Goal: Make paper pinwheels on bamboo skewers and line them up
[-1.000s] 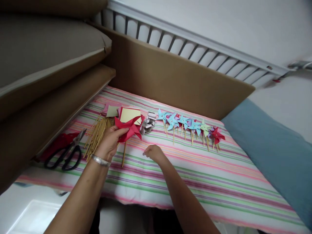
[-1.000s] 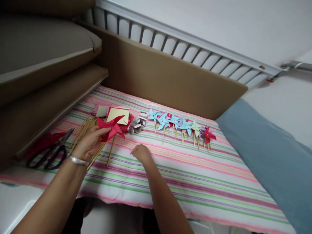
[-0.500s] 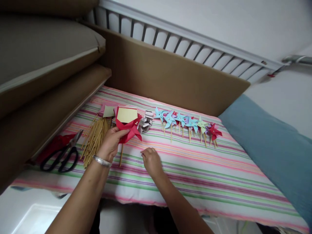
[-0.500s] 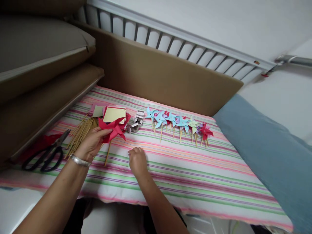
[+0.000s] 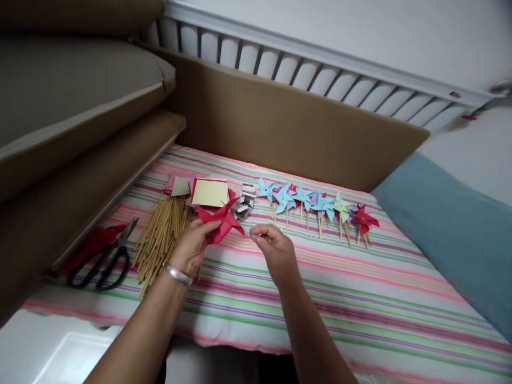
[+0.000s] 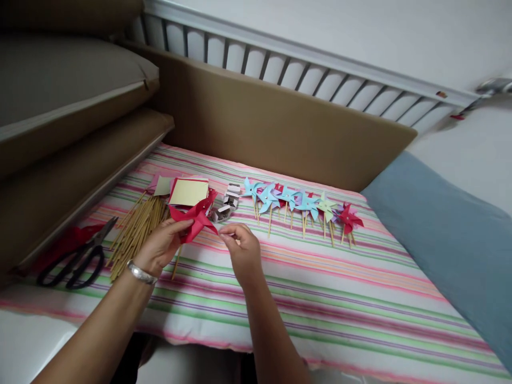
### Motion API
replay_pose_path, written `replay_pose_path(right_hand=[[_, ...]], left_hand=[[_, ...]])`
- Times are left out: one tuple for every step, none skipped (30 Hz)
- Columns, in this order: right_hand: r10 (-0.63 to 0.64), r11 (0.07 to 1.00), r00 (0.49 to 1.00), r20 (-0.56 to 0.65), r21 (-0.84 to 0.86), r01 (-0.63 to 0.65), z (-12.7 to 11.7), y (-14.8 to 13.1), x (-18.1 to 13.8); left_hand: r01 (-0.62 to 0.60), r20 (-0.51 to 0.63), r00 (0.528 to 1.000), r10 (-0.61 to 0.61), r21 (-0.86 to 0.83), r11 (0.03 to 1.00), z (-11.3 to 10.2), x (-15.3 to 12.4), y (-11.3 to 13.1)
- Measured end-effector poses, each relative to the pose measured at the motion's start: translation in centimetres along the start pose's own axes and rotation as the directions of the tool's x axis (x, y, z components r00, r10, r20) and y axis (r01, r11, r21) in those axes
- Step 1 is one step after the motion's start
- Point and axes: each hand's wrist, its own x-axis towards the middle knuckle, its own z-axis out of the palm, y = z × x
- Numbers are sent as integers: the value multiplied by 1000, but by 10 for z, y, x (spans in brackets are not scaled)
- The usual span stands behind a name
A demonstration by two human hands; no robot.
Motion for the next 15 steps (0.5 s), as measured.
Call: replay_pose_path(right_hand=[[-39,999,999,0,36,39,-2,-7,1],[-69,996,998,5,58,68,-3,-12,1],[-92,994,996,13,60,91,-4,-15,1],[-102,993,995,21,54,100,-4,-16,1],[-102,994,994,29,50,100,-5,-15,1],[-97,994,995,37,49,95,-5,-13,1],[-89,995,995,44,47,87,-6,-10,1],[-81,996,996,49,45,79,-7,-7,1],[-72,997,996,51,42,70,-9,-4,1],[-64,997,997,51,38,62,-10,-2,2],[-59,998,997,46,34,57,-12,0,2],[-55,998,998,36,29,54,-13,1,2],[-53,998,998,26,24,52,-14,1,2],[-52,998,998,18,22,51,-16,2,2],[-48,999,999,13,21,48,-17,2,2]], left_hand=[[0,3,1000,0,2,1000,3,0,-4],[-1,15,1000,1,7,1000,7,-1,-8],[-2,34,999,1,14,1000,10,-1,-12],[-1,56,998,0,25,1000,13,-2,-17],[0,76,997,-3,35,999,16,-2,-21],[4,95,995,-8,43,999,19,-3,-25],[11,112,994,-17,50,999,22,-4,-28],[17,130,991,-25,56,998,25,-4,-32],[22,150,988,-31,60,998,28,-5,-34],[24,168,985,-34,64,998,31,-6,-36],[23,184,982,-35,67,998,33,-6,-38],[21,199,979,-34,70,997,35,-7,-40],[18,211,977,-34,74,997,36,-7,-41],[19,221,975,-36,78,997,37,-8,-42],[23,231,972,-41,82,996,38,-8,-43]])
